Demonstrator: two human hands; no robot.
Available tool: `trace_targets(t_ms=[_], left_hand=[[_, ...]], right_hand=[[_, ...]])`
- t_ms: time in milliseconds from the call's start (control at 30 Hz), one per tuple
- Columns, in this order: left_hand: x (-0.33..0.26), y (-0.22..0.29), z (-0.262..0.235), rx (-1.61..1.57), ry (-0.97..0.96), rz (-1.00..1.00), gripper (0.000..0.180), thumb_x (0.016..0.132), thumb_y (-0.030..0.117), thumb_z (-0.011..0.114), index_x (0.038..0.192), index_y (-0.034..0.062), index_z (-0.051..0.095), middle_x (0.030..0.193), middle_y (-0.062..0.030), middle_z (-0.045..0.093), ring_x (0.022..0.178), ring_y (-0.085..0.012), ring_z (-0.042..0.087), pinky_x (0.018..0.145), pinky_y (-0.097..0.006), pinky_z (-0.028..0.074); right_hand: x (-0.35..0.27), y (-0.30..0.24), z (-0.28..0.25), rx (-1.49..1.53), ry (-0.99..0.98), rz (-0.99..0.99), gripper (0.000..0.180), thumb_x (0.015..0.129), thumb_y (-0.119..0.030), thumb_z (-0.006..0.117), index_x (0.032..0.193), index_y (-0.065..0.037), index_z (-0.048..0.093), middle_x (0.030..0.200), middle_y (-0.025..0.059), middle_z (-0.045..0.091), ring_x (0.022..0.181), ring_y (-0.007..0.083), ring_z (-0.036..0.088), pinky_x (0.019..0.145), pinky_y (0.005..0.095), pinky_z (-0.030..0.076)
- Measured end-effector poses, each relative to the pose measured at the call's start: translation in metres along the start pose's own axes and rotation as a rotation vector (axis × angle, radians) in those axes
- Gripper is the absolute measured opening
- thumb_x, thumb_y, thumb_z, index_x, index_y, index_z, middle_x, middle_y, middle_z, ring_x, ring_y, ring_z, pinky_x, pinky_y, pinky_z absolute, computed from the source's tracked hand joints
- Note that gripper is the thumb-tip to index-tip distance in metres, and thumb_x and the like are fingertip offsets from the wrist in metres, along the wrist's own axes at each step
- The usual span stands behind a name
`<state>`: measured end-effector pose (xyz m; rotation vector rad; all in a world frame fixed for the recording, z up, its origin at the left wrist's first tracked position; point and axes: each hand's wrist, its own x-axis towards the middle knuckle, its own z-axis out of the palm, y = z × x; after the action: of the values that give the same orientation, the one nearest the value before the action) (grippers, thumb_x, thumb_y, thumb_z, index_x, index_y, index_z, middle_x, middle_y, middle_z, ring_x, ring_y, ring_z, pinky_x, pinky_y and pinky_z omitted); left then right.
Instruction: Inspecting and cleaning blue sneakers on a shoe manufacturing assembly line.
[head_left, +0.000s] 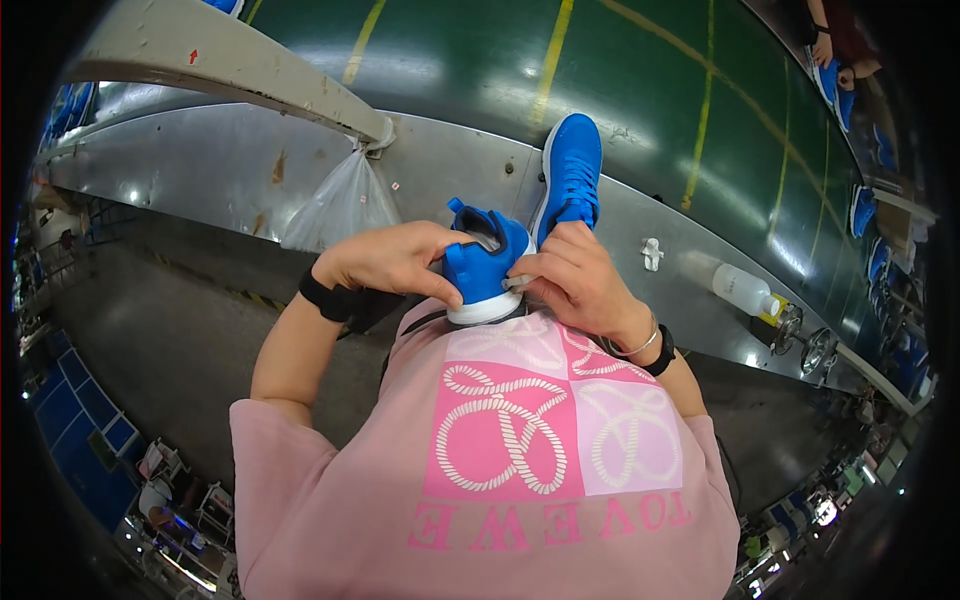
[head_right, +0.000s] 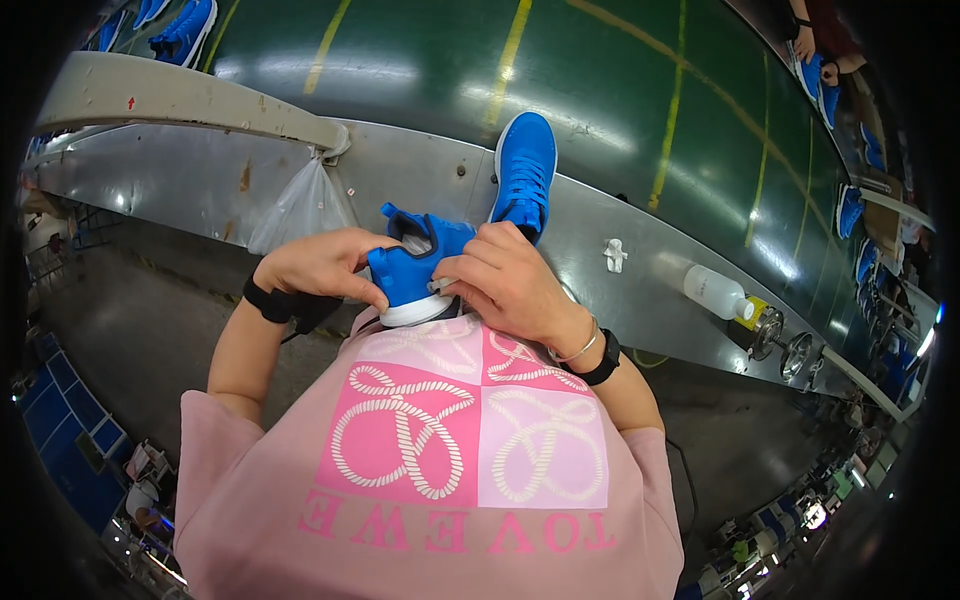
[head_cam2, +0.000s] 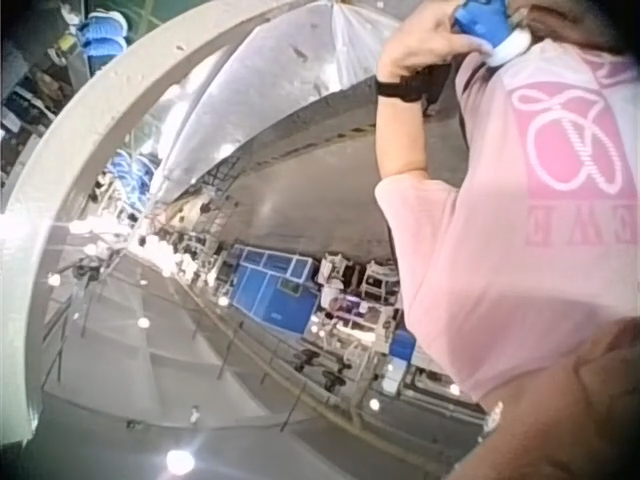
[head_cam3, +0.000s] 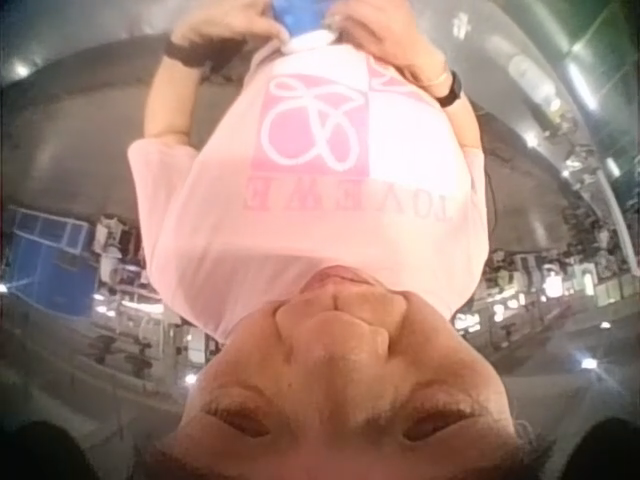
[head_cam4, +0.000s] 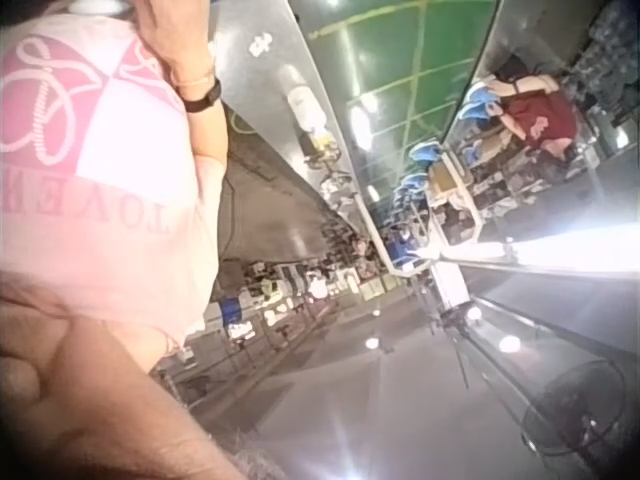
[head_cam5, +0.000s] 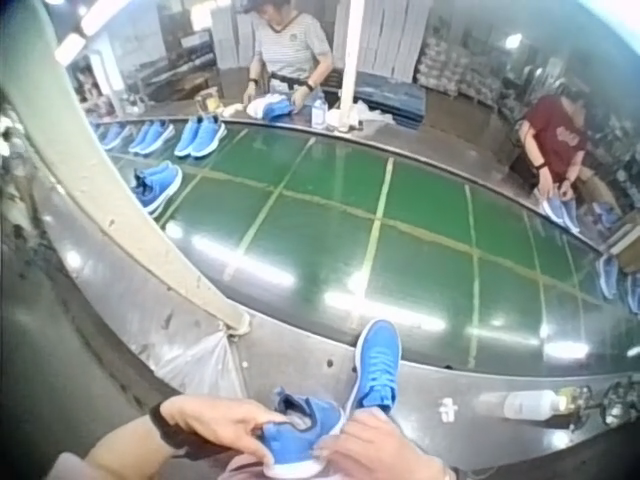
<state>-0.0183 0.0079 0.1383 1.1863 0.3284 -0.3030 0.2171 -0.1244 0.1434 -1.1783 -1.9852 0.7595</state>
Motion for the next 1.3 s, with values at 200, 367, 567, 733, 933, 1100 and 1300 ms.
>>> trace_targets(t_ms=[200,367,567,733,933,1100,1300], left_hand=[[0.002,0.008,-0.002,-0.03,-0.04,-0.026,0.049,0.08,0.007,0.075,0.124,-0.0024,0.057,0.106,-0.0045,0.066,0.097,-0.01,0.056,0.09,-0.028,0.046],[0.004,0.011,0.005,-0.043,0.022,0.029,0.045,0.08,0.007,0.075,0.121,-0.0019,0.058,0.105,-0.0044,0.066,0.096,-0.0103,0.056,0.089,-0.028,0.046],[0.006,0.008,0.001,0.003,-0.013,0.014,0.048,0.081,0.007,0.074,0.124,-0.0019,0.056,0.106,-0.0047,0.065,0.098,-0.0107,0.056,0.091,-0.028,0.046],[0.005,0.008,0.004,0.051,-0.04,0.016,0.053,0.08,0.008,0.075,0.128,-0.0024,0.055,0.107,-0.0053,0.066,0.099,-0.011,0.057,0.092,-0.029,0.046],[0.007,0.008,0.008,0.013,0.012,0.025,0.045,0.081,0.007,0.077,0.121,-0.0016,0.058,0.108,-0.0024,0.065,0.099,-0.009,0.056,0.091,-0.028,0.047],[0.01,0.009,0.004,0.031,-0.023,0.026,0.051,0.079,0.006,0.075,0.126,-0.0028,0.055,0.108,-0.0048,0.066,0.099,-0.0119,0.057,0.093,-0.029,0.046],[0.01,0.014,0.011,-0.063,0.002,0.009,0.048,0.08,0.007,0.075,0.124,-0.0025,0.056,0.108,-0.004,0.066,0.097,-0.0118,0.056,0.092,-0.029,0.046]], right_hand=[[0.021,-0.022,0.001,-0.012,-0.033,-0.124,0.023,0.076,-0.011,0.074,0.098,-0.016,0.067,0.076,0.0016,0.049,0.078,0.0229,0.05,0.073,0.0353,0.041],[0.006,-0.005,-0.003,-0.072,-0.031,-0.07,0.025,0.074,-0.011,0.074,0.098,-0.016,0.067,0.077,0.0019,0.048,0.078,0.0232,0.049,0.073,0.0354,0.041],[0.01,-0.012,-0.003,-0.134,0.066,-0.06,0.025,0.073,-0.009,0.074,0.096,-0.015,0.067,0.075,0.0024,0.048,0.076,0.0231,0.049,0.071,0.0356,0.041],[0.007,-0.004,0.003,-0.051,0.0,-0.144,0.025,0.074,-0.01,0.073,0.098,-0.016,0.068,0.075,0.0032,0.048,0.075,0.0238,0.049,0.071,0.0358,0.041],[0.001,-0.008,-0.006,-0.136,0.076,-0.129,0.023,0.071,-0.009,0.072,0.093,-0.014,0.068,0.074,0.0026,0.049,0.074,0.0236,0.05,0.069,0.0352,0.041],[0.008,-0.01,-0.002,-0.066,-0.007,-0.167,0.022,0.073,-0.01,0.071,0.094,-0.015,0.068,0.073,0.0019,0.048,0.076,0.0228,0.05,0.072,0.0346,0.041],[-0.008,-0.001,-0.005,-0.185,0.043,-0.05,0.022,0.075,-0.013,0.071,0.096,-0.018,0.069,0.077,0.0014,0.049,0.077,0.0227,0.049,0.072,0.0346,0.041]])
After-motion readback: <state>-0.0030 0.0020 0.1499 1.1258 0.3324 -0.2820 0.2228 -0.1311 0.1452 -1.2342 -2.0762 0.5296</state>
